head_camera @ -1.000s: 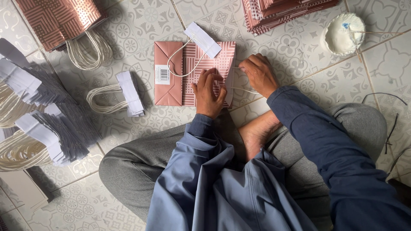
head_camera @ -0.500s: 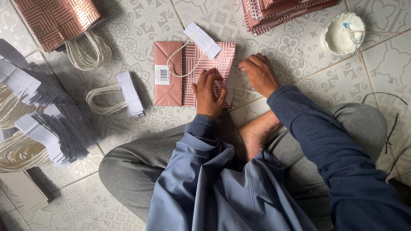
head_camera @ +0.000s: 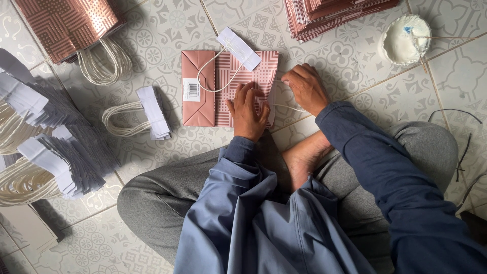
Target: The person sits on the floor and assembles paper bags by applying glue to white paper tabs and attaching them to the handles of patterned bags. They press the tabs to secure them and stack the finished bags.
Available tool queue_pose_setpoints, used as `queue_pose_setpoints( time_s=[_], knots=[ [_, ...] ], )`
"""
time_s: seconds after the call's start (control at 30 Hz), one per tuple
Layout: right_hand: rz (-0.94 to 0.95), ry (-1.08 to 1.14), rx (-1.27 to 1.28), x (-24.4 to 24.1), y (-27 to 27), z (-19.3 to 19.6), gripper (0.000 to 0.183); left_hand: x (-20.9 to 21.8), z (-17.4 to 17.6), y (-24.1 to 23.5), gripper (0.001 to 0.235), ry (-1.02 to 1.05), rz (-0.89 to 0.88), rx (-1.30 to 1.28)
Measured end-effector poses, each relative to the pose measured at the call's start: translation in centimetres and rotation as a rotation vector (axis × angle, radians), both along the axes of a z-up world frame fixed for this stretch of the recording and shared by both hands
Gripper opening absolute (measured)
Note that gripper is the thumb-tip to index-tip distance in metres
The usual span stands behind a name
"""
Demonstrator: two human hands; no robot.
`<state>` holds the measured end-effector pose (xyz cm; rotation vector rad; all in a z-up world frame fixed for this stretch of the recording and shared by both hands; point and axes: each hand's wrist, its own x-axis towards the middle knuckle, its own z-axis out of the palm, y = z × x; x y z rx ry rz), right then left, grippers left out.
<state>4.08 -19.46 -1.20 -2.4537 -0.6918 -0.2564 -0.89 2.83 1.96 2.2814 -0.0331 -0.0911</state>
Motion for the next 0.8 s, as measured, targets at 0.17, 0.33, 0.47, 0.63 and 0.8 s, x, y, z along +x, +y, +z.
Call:
queue_pose_setpoints(
  time_s=[0.17, 0.33, 0.47, 0.63, 0.8],
  knots=[
    [0.002, -0.003, 0.008, 0.1, 0.0, -0.2, 0.008, -0.1, -0.4, -0.4, 0.021, -0.014, 0.004, 0.082],
    [0.0, 0.004, 0.023, 0.0, 0.2, 0.4, 0.009, -0.2, -1.4, -0.6, 0.029, -0.051, -0.009, 0.189],
    [0.002, 0.013, 0.043, 0.0, 0.2, 0.6, 0.009, -0.2, -0.6, -1.3, 0.051, -0.063, -0.047, 0.379],
    [-0.01, 0.026, 0.031, 0.1, -0.1, -0.3, 0.01, -0.1, -2.1, -1.7, 0.046, -0.225, -0.085, 0.57],
    [-0.015, 0.031, 0.033, 0.2, -0.3, -0.9, 0.007, 1.4, -5.4, -2.8, 0.033, -0.232, -0.229, 0.553]
  ],
)
